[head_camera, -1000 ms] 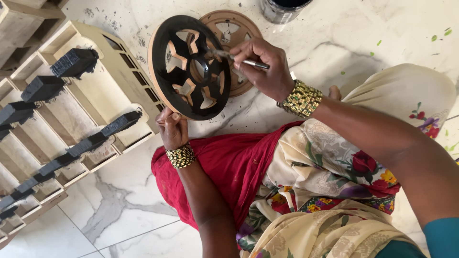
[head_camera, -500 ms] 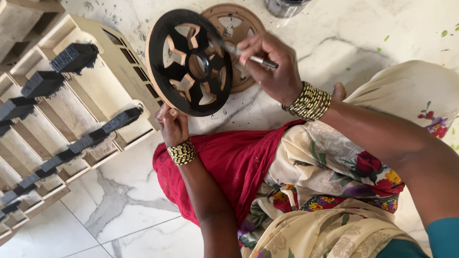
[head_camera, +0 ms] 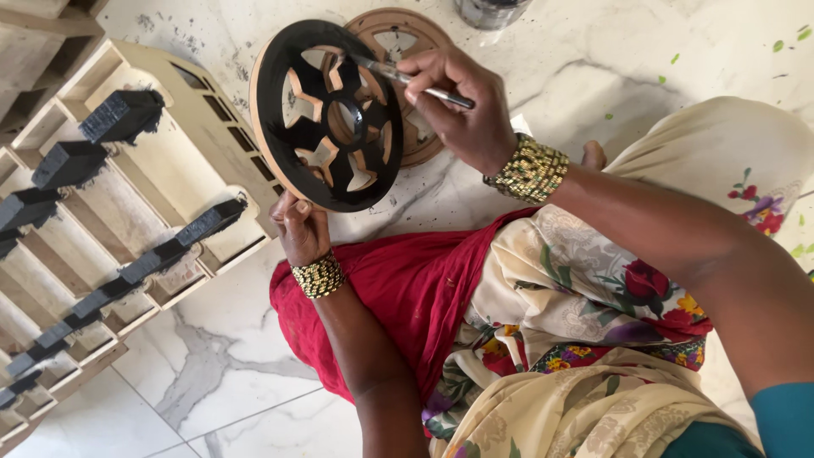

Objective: The person sits on the floor holding a round wooden cutout ornament steady with one hand while applying black paint to its recessed decorative cutout areas with a small brush, dipping the brush into a paint can and rotating the piece to reach different sections.

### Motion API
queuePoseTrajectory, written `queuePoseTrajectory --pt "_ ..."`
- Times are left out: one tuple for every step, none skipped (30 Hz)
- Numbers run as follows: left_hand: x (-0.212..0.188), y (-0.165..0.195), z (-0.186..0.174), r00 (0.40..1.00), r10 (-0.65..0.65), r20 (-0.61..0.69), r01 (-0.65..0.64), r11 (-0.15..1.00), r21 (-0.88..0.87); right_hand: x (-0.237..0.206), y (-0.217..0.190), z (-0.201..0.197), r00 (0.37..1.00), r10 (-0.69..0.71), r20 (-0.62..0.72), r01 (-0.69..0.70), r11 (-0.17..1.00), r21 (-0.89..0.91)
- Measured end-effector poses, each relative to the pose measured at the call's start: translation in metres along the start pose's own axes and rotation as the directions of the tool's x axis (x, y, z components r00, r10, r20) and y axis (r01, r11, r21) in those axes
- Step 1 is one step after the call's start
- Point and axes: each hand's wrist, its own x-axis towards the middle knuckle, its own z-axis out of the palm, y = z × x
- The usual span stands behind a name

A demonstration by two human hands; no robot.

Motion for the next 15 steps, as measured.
queuePoseTrajectory --pt "0.001 0.0 0.001 1.0 -0.001 0.002 0.001 1.0 0.003 0.002 -0.001 0.001 1.0 -0.001 0.014 0.001 1.0 0.016" --pt "0.002 -0.001 0.002 1.0 -0.006 -0.012 0.006 1.0 0.003 0.004 -0.002 0.002 1.0 -0.002 0.03 0.001 0.999 0.034" --pt "0.002 0.0 0.003 0.999 -0.012 -0.03 0.012 1.0 0.006 0.003 -0.003 0.001 0.998 -0.026 0.049 0.024 0.999 0.03" --pt "0.002 0.001 0.004 0.999 -0.017 -0.05 0.017 1.0 0.01 0.001 -0.005 0.001 0.996 -0.049 0.07 0.047 0.998 0.029" --pt "0.001 0.001 0.006 0.999 -0.004 -0.044 0.004 1.0 -0.003 -0.001 -0.006 0.001 0.993 -0.072 0.093 0.07 0.997 0.03" --pt "0.002 0.001 0.006 0.999 0.007 -0.04 -0.008 1.0 -0.015 -0.003 -0.006 0.0 0.996 -0.063 0.057 0.064 0.998 -0.008" --pt "0.001 0.002 0.007 0.999 0.017 -0.036 -0.018 0.999 -0.027 -0.004 -0.006 -0.001 0.998 -0.053 0.02 0.054 0.997 -0.046" --pt "0.0 0.002 0.007 1.0 0.019 -0.018 -0.02 0.999 -0.028 -0.005 -0.005 -0.003 0.999 -0.044 -0.018 0.043 0.995 -0.085" --pt "0.0 0.002 0.007 1.0 0.022 0.005 -0.022 0.999 -0.032 -0.004 -0.003 -0.004 0.998 -0.056 -0.028 0.054 0.995 -0.083" --pt "0.001 0.002 0.007 0.999 0.024 0.033 -0.023 0.999 -0.036 -0.003 0.0 -0.005 0.997 -0.069 -0.04 0.065 0.994 -0.084" --pt "0.002 0.002 0.007 1.0 0.009 0.009 -0.008 0.999 -0.041 -0.002 0.004 -0.007 0.995 -0.082 -0.053 0.078 0.993 -0.087" --pt "0.002 0.002 0.007 1.0 -0.005 -0.016 0.004 0.999 -0.047 0.001 0.008 -0.006 0.997 -0.061 -0.049 0.055 0.992 -0.112" --pt "0.002 0.002 0.008 0.999 -0.019 -0.043 0.017 0.998 -0.053 0.005 0.012 -0.005 0.998 -0.039 -0.043 0.032 0.99 -0.136" --pt "0.002 0.002 0.008 0.999 -0.012 -0.033 0.011 0.999 -0.035 0.005 0.014 -0.005 0.999 -0.015 -0.036 0.009 0.987 -0.158" --pt "0.003 0.002 0.008 1.0 -0.004 -0.025 0.004 1.0 -0.016 0.005 0.015 -0.005 0.999 -0.034 0.002 0.034 0.984 -0.173"
